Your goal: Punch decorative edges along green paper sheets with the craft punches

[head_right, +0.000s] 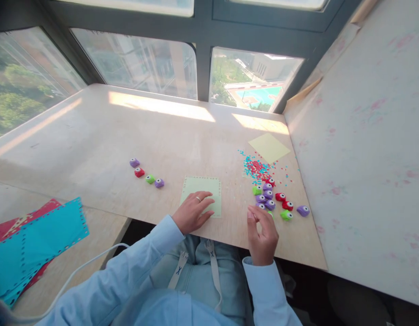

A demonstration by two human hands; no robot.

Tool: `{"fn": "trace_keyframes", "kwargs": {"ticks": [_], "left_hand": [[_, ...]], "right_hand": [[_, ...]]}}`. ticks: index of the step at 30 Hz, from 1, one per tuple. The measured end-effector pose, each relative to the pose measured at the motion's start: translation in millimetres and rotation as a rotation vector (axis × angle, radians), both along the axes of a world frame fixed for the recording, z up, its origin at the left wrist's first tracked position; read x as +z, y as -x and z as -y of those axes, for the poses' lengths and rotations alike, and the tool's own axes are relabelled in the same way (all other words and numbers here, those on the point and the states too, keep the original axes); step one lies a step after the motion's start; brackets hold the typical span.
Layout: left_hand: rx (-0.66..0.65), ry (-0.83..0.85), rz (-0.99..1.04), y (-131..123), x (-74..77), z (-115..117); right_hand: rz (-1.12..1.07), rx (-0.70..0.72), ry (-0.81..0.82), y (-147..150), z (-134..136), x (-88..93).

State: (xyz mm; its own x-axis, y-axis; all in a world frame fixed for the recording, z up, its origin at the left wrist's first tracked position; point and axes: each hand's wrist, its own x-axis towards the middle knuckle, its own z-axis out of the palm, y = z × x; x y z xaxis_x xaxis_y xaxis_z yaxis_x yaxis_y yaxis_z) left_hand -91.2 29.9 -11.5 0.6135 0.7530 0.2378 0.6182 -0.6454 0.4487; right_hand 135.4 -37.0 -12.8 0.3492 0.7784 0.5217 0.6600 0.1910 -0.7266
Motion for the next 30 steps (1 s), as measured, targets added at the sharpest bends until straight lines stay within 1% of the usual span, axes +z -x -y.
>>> {"fn": "trace_keyframes", "kwargs": {"ticks": [2, 5, 7, 9, 11, 14, 17, 23, 26, 30], "left_hand": [[-0.017, 0.020, -0.007, -3, -3.7, -2], [-0.011, 0.044, -0.002, -3, -7.9, -4], [0.001, 0.051, 0.015, -2, -9.9, -4], [0.012, 0.059, 0.031, -1, -11.0, -4], [0.014, 0.068, 0.046, -1, -11.3, -5], [0.004, 0.080, 0.065, -1, -11.3, -6], [-0.003, 0.087, 0.073, 0, -11.4, -7], [-0.020, 0.064, 0.066, 1, -13.1, -8], [-0.032, 0.030, 0.051, 1, -15.2, -9], [-0.059, -0.012, 0.040, 1, -18.1, -10]], "right_hand": [[0.015, -0.120, 0.030, -16, 2, 9.9], [0.030, -0.213, 0.154, -38, -2, 24.8], [0.097, -0.225, 0.262, -48, -7, 31.1], [0.171, -0.226, 0.341, -56, -12, 33.1], [0.226, -0.211, 0.404, -59, -16, 31.4], [0.253, -0.160, 0.475, -62, -20, 25.3], [0.259, -0.135, 0.472, -62, -22, 20.0], [0.318, -0.128, 0.394, -60, -21, 16.9], [0.391, -0.100, 0.402, -57, -21, 14.8], [0.421, -0.026, 0.384, -45, -22, 12.0]]}}
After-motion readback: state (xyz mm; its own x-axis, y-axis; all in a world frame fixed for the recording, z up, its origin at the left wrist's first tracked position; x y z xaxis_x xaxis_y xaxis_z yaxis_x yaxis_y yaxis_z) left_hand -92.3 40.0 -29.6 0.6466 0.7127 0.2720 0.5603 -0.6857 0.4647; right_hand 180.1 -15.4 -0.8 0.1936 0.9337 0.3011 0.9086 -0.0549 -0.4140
